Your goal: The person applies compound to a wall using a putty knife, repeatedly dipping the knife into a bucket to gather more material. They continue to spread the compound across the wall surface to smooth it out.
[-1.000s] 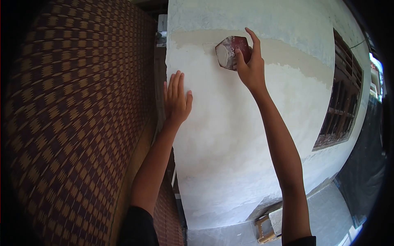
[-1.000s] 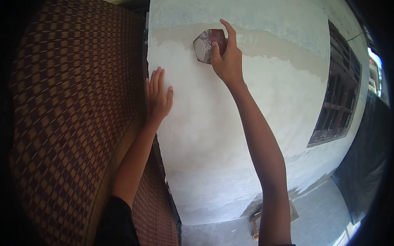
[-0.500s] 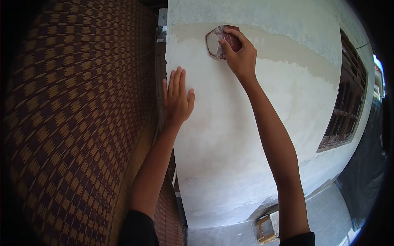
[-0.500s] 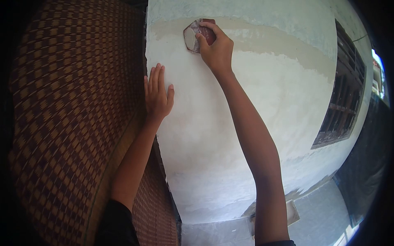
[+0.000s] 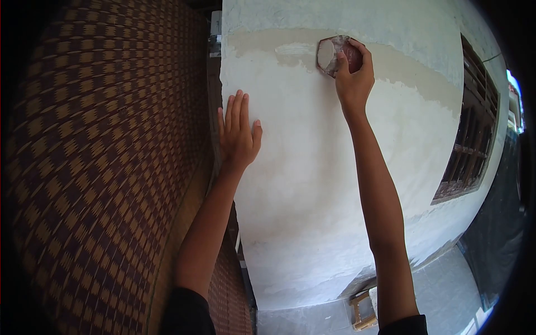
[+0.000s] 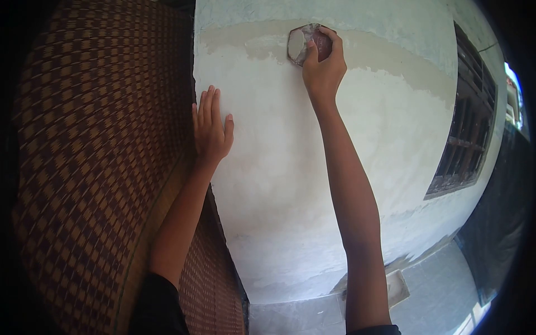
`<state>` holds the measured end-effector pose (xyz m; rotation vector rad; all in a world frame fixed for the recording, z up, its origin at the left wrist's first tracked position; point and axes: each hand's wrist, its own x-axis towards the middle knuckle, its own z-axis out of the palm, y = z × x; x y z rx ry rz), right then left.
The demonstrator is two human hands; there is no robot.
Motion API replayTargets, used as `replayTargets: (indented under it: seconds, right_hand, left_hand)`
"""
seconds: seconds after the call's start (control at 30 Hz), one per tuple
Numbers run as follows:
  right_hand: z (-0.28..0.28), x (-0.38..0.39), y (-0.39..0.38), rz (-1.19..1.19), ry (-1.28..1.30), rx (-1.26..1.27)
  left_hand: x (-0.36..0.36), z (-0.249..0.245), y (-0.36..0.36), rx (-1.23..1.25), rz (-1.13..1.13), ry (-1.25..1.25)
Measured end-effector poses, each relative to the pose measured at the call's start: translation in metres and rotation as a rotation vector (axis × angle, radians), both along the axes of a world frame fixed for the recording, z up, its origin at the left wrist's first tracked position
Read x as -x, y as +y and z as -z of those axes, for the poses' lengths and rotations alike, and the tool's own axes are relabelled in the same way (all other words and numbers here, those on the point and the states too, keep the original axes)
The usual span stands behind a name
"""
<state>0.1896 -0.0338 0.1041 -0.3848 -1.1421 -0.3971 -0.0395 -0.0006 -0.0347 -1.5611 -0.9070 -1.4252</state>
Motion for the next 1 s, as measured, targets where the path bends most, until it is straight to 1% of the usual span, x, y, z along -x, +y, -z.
replayTargets:
  seconds: [0.07,0.17,0.2,0.27,0.3,0.4,0.47,0.5,0.53,0.6,0.67,0.73,0.8,0.87,0.9,0.93,1.0]
  right_hand:
    - [0.002,0.01,-0.01,-0.004,-0.022,0.031]
    - [0.005,0.028,-0.008,-0.054,-0.208,0.084]
    - [0.005,0.032,-0.002,-0.025,-0.252,0.035]
    - [0.001,0.032,0.002,0.019,-0.291,0.038]
    - [0.001,0.029,0.002,0.019,-0.291,0.04]
    - [-0.003,0.011,-0.009,0.05,-0.143,0.173]
    - [-0.003,-0.006,-0.002,0.062,-0.065,0.111]
    - [-0.003,-0.013,0.002,0.115,-0.059,0.09]
    - [-0.002,-0.01,-0.001,0.116,-0.059,0.089]
    - [0.0,-0.002,-0.006,0.023,-0.1,0.029]
    - [0.002,0.018,-0.02,-0.066,-0.173,0.136]
    - [0.0,0.029,-0.006,-0.022,-0.286,0.034]
    - [-0.001,0.028,0.003,0.018,-0.31,0.016]
    - [-0.001,0.019,0.005,0.009,-0.255,0.118]
    - [0.0,0.01,0.003,0.03,-0.227,0.13]
    - [0.0,0.004,0.002,0.071,-0.181,0.055]
    - [0.004,-0.01,-0.003,0.001,-0.077,0.174]
  left_hand:
    - [0.0,-0.001,0.001,0.006,-0.004,-0.004]
    - [-0.001,-0.001,0.001,0.015,-0.003,-0.005]
    - [0.0,-0.001,0.001,0.014,-0.001,-0.004]
    - [0.001,-0.001,0.001,0.014,-0.002,-0.003]
    - [0.001,-0.001,0.001,0.014,0.001,-0.003]
    - [0.001,-0.001,0.001,0.006,-0.01,-0.008]
    - [0.0,0.0,0.002,-0.001,-0.023,-0.013]
    - [0.0,0.0,0.002,-0.007,-0.028,-0.013]
    - [-0.001,0.0,0.002,-0.015,-0.033,-0.013]
    - [-0.001,-0.001,0.002,-0.015,-0.038,-0.014]
    - [-0.001,-0.001,0.004,-0.013,-0.043,-0.01]
    - [0.0,-0.001,0.004,-0.018,-0.033,-0.006]
    - [0.001,-0.001,0.003,-0.005,-0.021,-0.001]
    - [0.001,-0.001,0.003,0.008,-0.009,-0.001]
    - [0.001,-0.001,0.003,0.001,-0.01,0.0]
    - [0.001,-0.001,0.002,-0.003,-0.012,0.001]
    - [0.0,0.0,0.001,-0.003,-0.011,0.0]
